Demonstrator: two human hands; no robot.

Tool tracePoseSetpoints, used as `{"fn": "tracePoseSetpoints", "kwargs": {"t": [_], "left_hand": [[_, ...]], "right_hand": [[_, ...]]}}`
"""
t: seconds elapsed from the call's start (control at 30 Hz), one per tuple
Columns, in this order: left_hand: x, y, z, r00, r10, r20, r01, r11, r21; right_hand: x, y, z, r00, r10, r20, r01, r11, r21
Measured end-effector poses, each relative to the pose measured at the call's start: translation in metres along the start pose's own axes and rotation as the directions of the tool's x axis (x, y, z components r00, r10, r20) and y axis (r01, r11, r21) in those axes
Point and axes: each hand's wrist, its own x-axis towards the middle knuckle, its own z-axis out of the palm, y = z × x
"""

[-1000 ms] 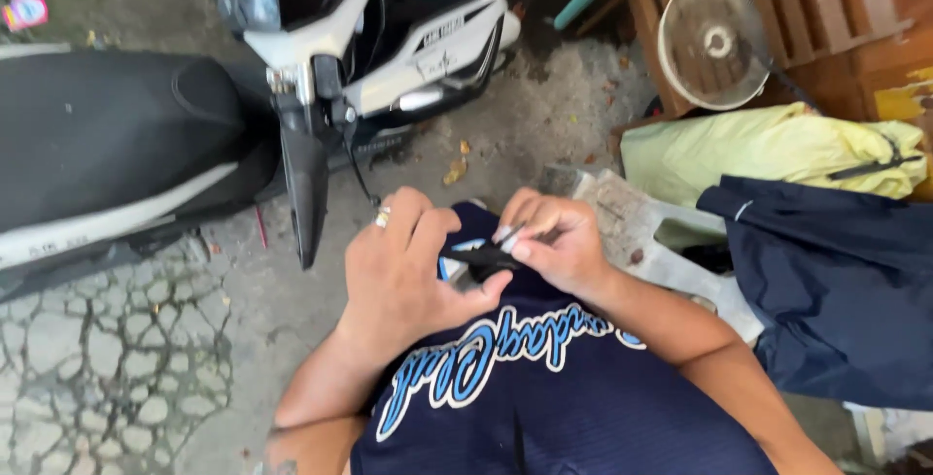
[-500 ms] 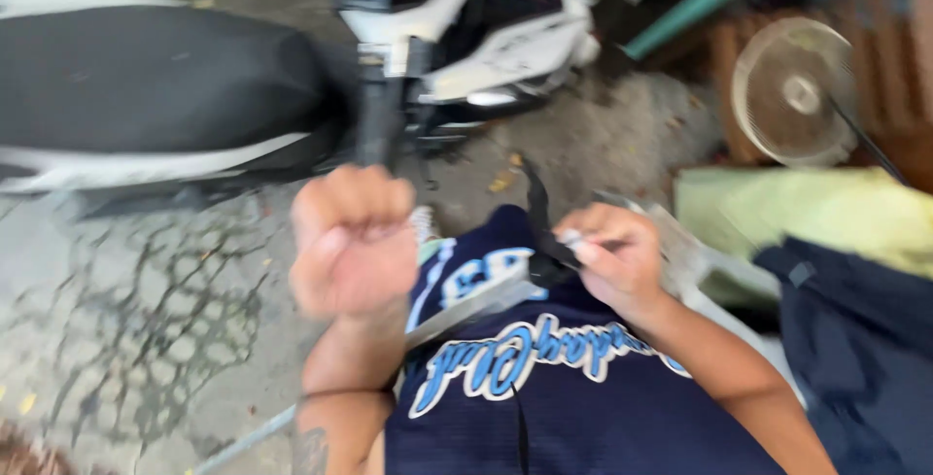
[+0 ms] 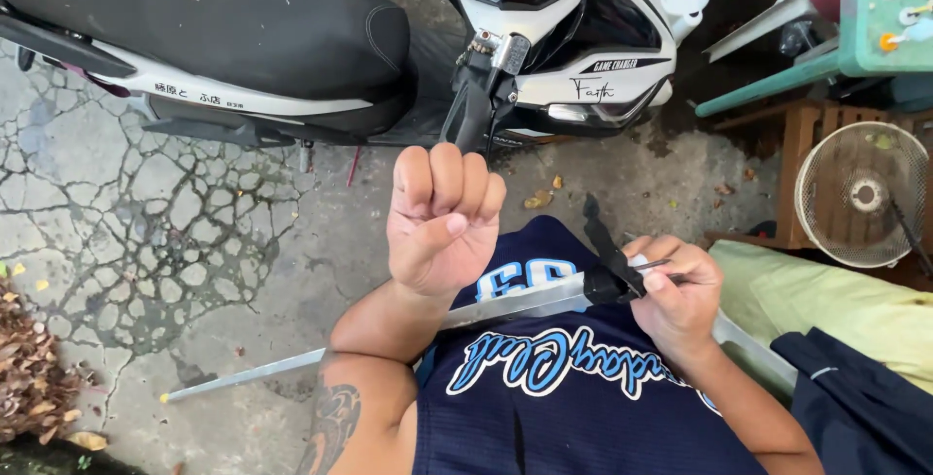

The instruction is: Assembling a small black mechanical component with white parts and a metal shaft.

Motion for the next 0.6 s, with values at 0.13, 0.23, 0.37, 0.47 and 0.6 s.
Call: {"fn": "tracePoseSetpoints", "kwargs": {"t": [0.13,0.23,0.37,0.47,0.6], "left_hand": [[-0.001,-0.003,-0.007,1.0,-0.012,-0.006,0.012,1.0,0.005],[0.0,-0.005,-0.008,0.997,-0.063,-0.037,0.062,0.998,-0.028],[0.002,-0.006,-0.008,0.99,-0.113,-0.079,0.105,0.989,-0.105],[0.0,-0.007,-0.007,0.989,-0.109,-0.097,0.101,0.991,-0.084],[-0.004,-0.007,-0.011,0.989,-0.083,-0.122,0.088,0.996,0.035]], "right_hand": [[0.005,-0.001,0.004,1.0,-0.014,0.009,0.014,1.0,-0.023],[0.009,-0.005,0.012,1.0,0.03,0.005,-0.03,0.999,0.044],[0.01,-0.005,0.015,0.999,0.05,0.014,-0.051,0.994,0.093],[0.008,-0.004,0.014,0.999,0.048,0.007,-0.048,0.996,0.075],[0.006,-0.004,0.017,0.999,0.039,-0.023,-0.038,0.998,0.049]]}}
